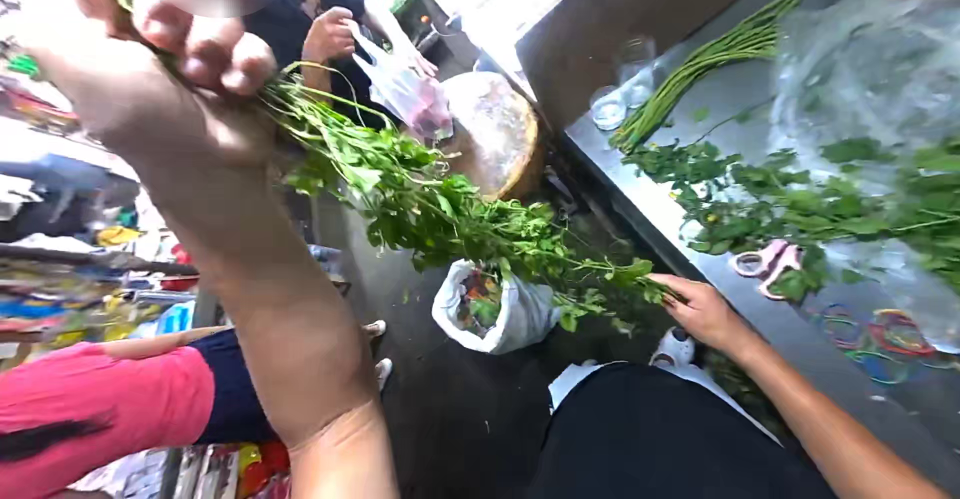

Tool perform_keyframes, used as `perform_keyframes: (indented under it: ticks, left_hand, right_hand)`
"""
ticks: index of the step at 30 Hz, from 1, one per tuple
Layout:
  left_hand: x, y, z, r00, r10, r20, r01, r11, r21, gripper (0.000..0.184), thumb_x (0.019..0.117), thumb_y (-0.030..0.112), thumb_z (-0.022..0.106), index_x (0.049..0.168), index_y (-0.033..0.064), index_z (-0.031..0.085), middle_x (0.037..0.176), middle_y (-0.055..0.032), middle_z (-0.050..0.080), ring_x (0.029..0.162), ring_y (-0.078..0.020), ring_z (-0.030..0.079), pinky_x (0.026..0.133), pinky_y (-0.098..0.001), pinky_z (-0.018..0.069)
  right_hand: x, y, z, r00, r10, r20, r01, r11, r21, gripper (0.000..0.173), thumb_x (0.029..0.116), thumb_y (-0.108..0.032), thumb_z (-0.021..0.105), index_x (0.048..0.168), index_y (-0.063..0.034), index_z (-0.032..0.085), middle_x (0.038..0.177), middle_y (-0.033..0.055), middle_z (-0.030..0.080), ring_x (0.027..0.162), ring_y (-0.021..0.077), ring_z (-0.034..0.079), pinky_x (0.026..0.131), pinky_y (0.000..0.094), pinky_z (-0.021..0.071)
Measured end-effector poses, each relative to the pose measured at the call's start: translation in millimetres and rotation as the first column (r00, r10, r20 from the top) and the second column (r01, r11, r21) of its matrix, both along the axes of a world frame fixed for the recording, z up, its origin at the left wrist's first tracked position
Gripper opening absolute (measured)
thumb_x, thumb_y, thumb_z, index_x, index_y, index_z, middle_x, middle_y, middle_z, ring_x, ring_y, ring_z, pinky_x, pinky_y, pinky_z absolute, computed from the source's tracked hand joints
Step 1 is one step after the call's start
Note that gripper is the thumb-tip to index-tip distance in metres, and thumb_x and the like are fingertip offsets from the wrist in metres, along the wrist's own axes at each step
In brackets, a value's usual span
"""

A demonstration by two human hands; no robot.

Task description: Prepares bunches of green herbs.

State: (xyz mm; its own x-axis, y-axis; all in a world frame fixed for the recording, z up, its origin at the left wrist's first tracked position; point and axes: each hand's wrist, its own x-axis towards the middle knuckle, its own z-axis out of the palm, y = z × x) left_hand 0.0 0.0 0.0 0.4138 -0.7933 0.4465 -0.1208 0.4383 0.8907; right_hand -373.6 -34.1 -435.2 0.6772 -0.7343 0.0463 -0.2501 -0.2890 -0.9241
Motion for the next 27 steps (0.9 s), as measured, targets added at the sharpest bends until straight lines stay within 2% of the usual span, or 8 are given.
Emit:
perform_keyframes:
  ticks: [3,7,9,13,16,19,23,27]
  left_hand:
    - [-2.4,32.6,0.1,0.995,-0.074,0.070,0.072,0.997,0.026,0.062,0.1104,0.028,0.001,0.070,0.0159,0.047,0.052,0.0050,0.041,0.043,-0.0048,0.040,0.046,-0.0170,0.0404]
    - [4.8,79.8,5.2,0.982,-0.182,0.051,0.180,0.982,0.053,0.063,0.1087,0.026,0.001,0.070,0.0138,0.049,0.051,0.0046,0.042,0.042,-0.0038,0.039,0.043,-0.0156,0.0374]
    - [9.0,103.6,6.4,0.972,-0.229,0.056,0.226,0.972,0.063,0.060,0.1076,0.023,0.002,0.068,0.0130,0.046,0.051,0.0038,0.040,0.042,-0.0040,0.039,0.042,-0.0154,0.0365]
    - [24.3,154.6,0.6,0.963,-0.212,0.165,0.194,0.974,0.116,0.057,0.1093,0.023,0.006,0.074,0.0156,0.050,0.051,0.0065,0.039,0.041,-0.0033,0.039,0.042,-0.0162,0.0393]
    - [52.0,197.7,-27.1,0.954,-0.183,0.237,0.134,0.968,0.211,0.047,0.1111,0.030,0.017,0.103,0.0198,0.062,0.054,0.0116,0.042,0.041,-0.0015,0.038,0.040,-0.0172,0.0391]
    - [80.2,232.5,-81.6,0.964,-0.178,0.199,0.119,0.954,0.277,0.039,0.1104,0.032,0.030,0.113,0.0205,0.067,0.056,0.0112,0.047,0.041,-0.0027,0.040,0.040,-0.0195,0.0391]
    - [107.4,254.7,-148.3,0.996,-0.077,0.041,0.065,0.971,0.231,0.045,0.1125,0.031,0.024,0.112,0.0153,0.066,0.056,0.0099,0.043,0.042,-0.0044,0.039,0.041,-0.0209,0.0403]
    - [94.8,249.0,-205.2,0.991,0.114,-0.076,-0.091,0.960,0.265,0.045,0.1124,0.030,0.019,0.106,0.0192,0.063,0.053,0.0134,0.040,0.041,-0.0024,0.038,0.042,-0.0206,0.0402]
  right_hand:
    - [23.1,5.8,21.2,0.955,0.192,-0.226,-0.169,0.979,0.117,0.070,0.0931,-0.028,0.073,0.154,-0.0080,0.045,0.150,0.0231,0.049,0.138,0.0429,0.047,0.114,0.0629,0.0365]
    - [120.3,48.3,100.5,0.975,0.090,0.205,-0.074,0.994,-0.085,0.044,0.0991,-0.027,0.060,0.133,-0.0006,0.064,0.139,0.0172,0.061,0.132,0.0243,0.057,0.112,0.0422,0.0457]
    - [185.3,73.5,133.7,0.908,0.180,0.379,-0.127,0.979,-0.161,0.043,0.0982,-0.022,0.063,0.136,-0.0014,0.062,0.136,0.0146,0.064,0.129,0.0207,0.059,0.111,0.0401,0.0471]
    - [261.8,104.1,147.2,0.812,0.414,0.410,-0.350,0.909,-0.225,0.027,0.1010,-0.016,0.063,0.125,-0.0066,0.071,0.108,0.0076,0.075,0.095,0.0135,0.072,0.090,0.0362,0.0601]
    - [246.1,114.6,147.9,0.834,0.377,0.403,-0.400,0.916,-0.029,0.025,0.1024,-0.016,0.061,0.124,-0.0097,0.071,0.096,0.0035,0.074,0.076,0.0089,0.069,0.072,0.0296,0.0607]
    - [221.4,120.5,138.4,0.890,0.243,0.384,-0.347,0.909,0.229,0.029,0.1016,-0.012,0.061,0.130,-0.0099,0.067,0.095,0.0045,0.071,0.073,0.0120,0.067,0.068,0.0304,0.0604]
    - [188.8,125.1,114.6,0.964,0.176,0.198,-0.233,0.919,0.317,0.030,0.1015,-0.014,0.062,0.131,-0.0115,0.067,0.092,0.0040,0.068,0.064,0.0106,0.060,0.056,0.0273,0.0533]
    - [143.0,130.7,119.0,0.933,0.240,0.267,-0.322,0.889,0.327,0.034,0.0922,-0.018,0.067,0.125,-0.0132,0.070,0.087,-0.0043,0.068,0.065,0.0021,0.058,0.056,0.0188,0.0498]
